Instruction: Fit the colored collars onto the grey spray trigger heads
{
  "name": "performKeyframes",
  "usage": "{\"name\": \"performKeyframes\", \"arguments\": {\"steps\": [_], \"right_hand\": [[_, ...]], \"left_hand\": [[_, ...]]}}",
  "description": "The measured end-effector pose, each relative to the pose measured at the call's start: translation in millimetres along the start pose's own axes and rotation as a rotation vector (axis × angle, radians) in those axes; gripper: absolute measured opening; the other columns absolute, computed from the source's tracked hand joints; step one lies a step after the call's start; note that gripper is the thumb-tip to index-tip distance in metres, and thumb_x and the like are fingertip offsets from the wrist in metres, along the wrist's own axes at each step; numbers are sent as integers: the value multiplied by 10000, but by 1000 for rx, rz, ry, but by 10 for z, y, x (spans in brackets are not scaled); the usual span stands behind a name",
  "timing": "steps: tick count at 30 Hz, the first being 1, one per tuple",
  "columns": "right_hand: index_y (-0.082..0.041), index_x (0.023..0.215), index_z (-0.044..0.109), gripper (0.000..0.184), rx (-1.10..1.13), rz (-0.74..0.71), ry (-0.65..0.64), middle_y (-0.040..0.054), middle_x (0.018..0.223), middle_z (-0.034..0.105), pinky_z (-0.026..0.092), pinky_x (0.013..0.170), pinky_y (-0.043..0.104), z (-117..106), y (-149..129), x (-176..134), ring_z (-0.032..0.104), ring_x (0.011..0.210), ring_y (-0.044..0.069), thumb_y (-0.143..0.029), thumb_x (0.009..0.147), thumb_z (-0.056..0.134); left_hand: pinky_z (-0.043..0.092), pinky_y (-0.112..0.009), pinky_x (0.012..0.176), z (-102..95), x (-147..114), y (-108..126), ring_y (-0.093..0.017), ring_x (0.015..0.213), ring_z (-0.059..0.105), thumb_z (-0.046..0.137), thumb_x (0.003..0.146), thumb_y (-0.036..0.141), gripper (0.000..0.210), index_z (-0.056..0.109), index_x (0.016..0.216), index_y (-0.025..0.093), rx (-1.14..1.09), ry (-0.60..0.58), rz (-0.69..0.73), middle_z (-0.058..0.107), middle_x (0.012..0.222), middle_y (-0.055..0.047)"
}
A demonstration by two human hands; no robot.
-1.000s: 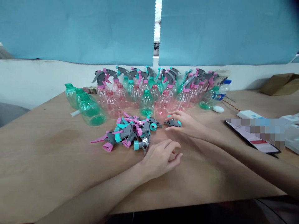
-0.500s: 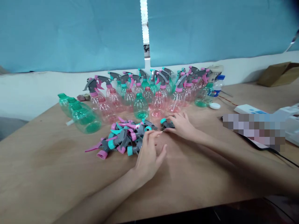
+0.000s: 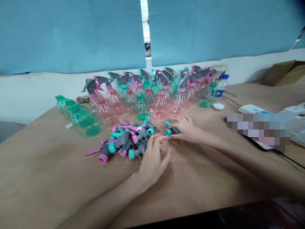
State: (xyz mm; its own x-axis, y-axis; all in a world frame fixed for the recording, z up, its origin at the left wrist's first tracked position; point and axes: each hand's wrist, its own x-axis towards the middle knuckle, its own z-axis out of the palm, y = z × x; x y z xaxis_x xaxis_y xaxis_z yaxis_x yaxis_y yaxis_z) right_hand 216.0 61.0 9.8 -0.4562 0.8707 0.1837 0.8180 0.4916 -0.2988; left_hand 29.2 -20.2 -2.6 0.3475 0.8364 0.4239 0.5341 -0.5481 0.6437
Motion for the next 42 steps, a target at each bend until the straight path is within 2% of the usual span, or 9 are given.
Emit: {"name": "performKeyframes", "arguments": {"steps": [3,5,9,11,15,21,26,33,42], "right_hand": [[-228,974,680,248,42,-9,95,134,1251,549,285,1007,580,141,-9,-16,432,1241,331,-396,795,649],[-202,1045,641,245,93,-37,180,134,1263,527,329,1023,504,205,-26,-75,427,1252,282,-310,826,620],[-211,1124,586,289,320,-196,340,118,1257,506,420,995,412,260,-67,-261,467,1218,234,-212,834,599],[-242,1121,581,287,401,-227,333,90,1206,544,459,957,400,244,-91,-340,531,1142,221,-220,836,605],[-244,1036,610,242,540,-186,323,62,1092,610,507,877,379,171,-153,-420,606,1003,210,-285,805,667],[-250,993,653,229,644,-136,358,68,1190,572,478,957,420,148,-204,-462,545,1149,238,-296,775,705],[-257,1020,648,232,804,-96,257,72,1261,516,544,880,370,183,-188,-477,529,1189,234,-224,792,670],[-258,1007,659,254,698,-167,258,64,1201,550,475,955,418,175,-181,-469,553,1137,229,-201,761,691],[-260,1013,673,250,630,-183,257,63,1200,565,473,949,391,190,-158,-444,559,1127,223,-224,767,696]], "left_hand": [[533,-384,807,-2,0,0,-197,992,536,521,854,141,321,422,1152,210,5,-3,-6,435,1143,-81],[529,-385,813,-2,-7,1,-202,1005,533,515,862,151,324,418,1164,218,11,5,-6,427,1160,-86],[497,-405,875,9,-24,0,-230,1114,480,525,867,174,346,404,1187,228,41,40,-8,401,1211,-98],[481,-407,899,13,-28,-2,-238,1153,454,536,864,187,351,405,1188,228,39,33,-9,398,1218,-97],[483,-383,875,-21,-21,9,-214,1087,487,542,878,249,354,399,1201,234,-9,-16,-26,394,1224,-91],[437,-384,929,-109,-11,43,-215,1107,465,486,912,306,295,426,1191,230,-62,-77,67,419,1187,-78],[460,-367,900,-98,12,44,-205,1072,488,463,921,297,273,469,1188,238,41,-62,19,400,1180,-75],[497,-382,859,-86,32,43,-209,1018,520,497,900,279,251,536,1142,227,210,-38,102,392,1166,-89],[500,-411,847,-131,114,26,-256,1058,466,539,880,216,192,573,1068,202,428,-12,239,474,1125,-103]]}}
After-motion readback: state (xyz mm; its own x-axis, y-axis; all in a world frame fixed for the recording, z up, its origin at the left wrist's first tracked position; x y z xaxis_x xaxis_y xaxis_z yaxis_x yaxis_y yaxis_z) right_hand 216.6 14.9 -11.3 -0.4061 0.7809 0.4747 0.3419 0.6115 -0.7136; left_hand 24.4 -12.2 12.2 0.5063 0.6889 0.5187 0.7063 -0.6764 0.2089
